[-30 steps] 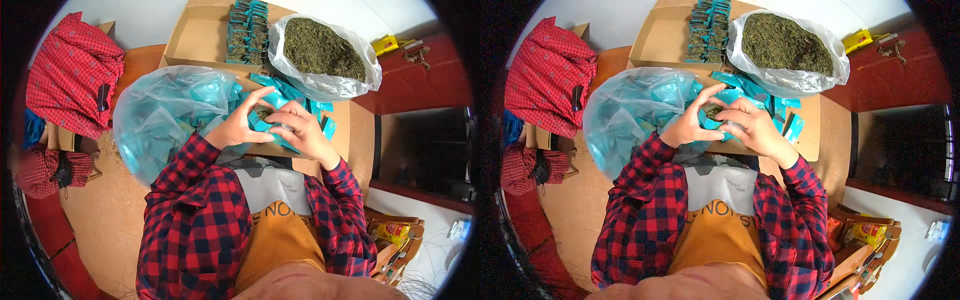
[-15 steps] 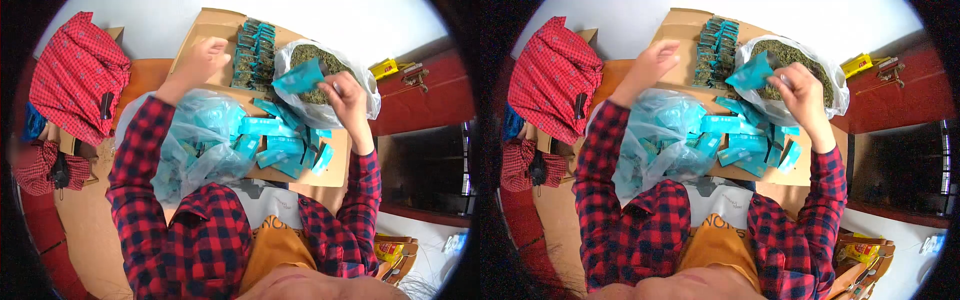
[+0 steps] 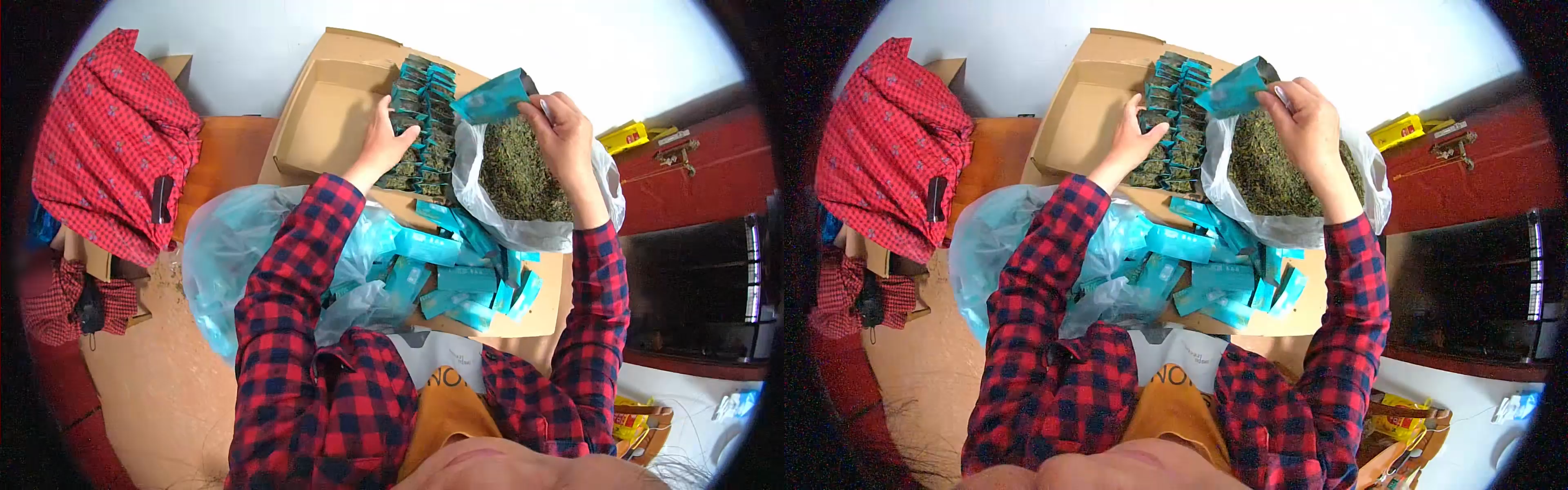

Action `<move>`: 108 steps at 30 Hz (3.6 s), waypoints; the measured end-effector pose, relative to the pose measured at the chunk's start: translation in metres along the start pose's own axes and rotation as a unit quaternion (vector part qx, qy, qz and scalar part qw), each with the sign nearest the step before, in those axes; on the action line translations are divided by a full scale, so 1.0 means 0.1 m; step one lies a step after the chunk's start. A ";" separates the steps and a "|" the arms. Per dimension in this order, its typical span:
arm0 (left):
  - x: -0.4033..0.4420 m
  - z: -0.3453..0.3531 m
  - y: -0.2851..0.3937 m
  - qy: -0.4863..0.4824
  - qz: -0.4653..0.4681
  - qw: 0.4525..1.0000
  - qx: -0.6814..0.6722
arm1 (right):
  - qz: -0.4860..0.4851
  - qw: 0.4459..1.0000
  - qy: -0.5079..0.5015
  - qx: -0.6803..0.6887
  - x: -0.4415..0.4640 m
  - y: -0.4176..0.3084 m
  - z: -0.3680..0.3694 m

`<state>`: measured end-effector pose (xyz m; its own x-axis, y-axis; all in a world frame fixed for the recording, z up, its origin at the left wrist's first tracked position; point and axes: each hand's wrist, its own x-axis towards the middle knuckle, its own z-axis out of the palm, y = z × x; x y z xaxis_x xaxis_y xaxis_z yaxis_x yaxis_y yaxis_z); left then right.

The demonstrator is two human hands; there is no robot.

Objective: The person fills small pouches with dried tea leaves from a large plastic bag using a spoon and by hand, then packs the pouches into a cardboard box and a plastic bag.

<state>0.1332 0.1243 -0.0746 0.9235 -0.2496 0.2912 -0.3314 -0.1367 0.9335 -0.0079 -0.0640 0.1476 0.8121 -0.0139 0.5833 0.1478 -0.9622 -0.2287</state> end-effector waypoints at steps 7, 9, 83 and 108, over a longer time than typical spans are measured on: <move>-0.06 -0.11 0.09 0.005 0.009 0.995 0.104 | -0.044 0.999 0.017 0.023 0.28 -0.02 0.55; -0.04 -0.13 0.11 -0.011 0.011 0.993 0.115 | -0.043 0.999 0.016 0.026 0.32 -0.06 0.64; 0.74 0.02 -0.17 -0.166 -0.092 0.957 -0.220 | 0.193 0.942 -0.182 0.203 -1.09 0.29 -0.62; 0.77 -0.10 0.26 -0.223 -0.218 0.936 -0.164 | 0.457 0.824 -0.041 0.333 -2.53 0.67 -0.65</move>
<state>0.1978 0.1114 -0.0255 0.7606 -0.6237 -0.1804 0.2034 -0.0350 0.9785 -0.2403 -0.1424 0.0354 0.7871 -0.6055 -0.1179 -0.2912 -0.1962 -0.9363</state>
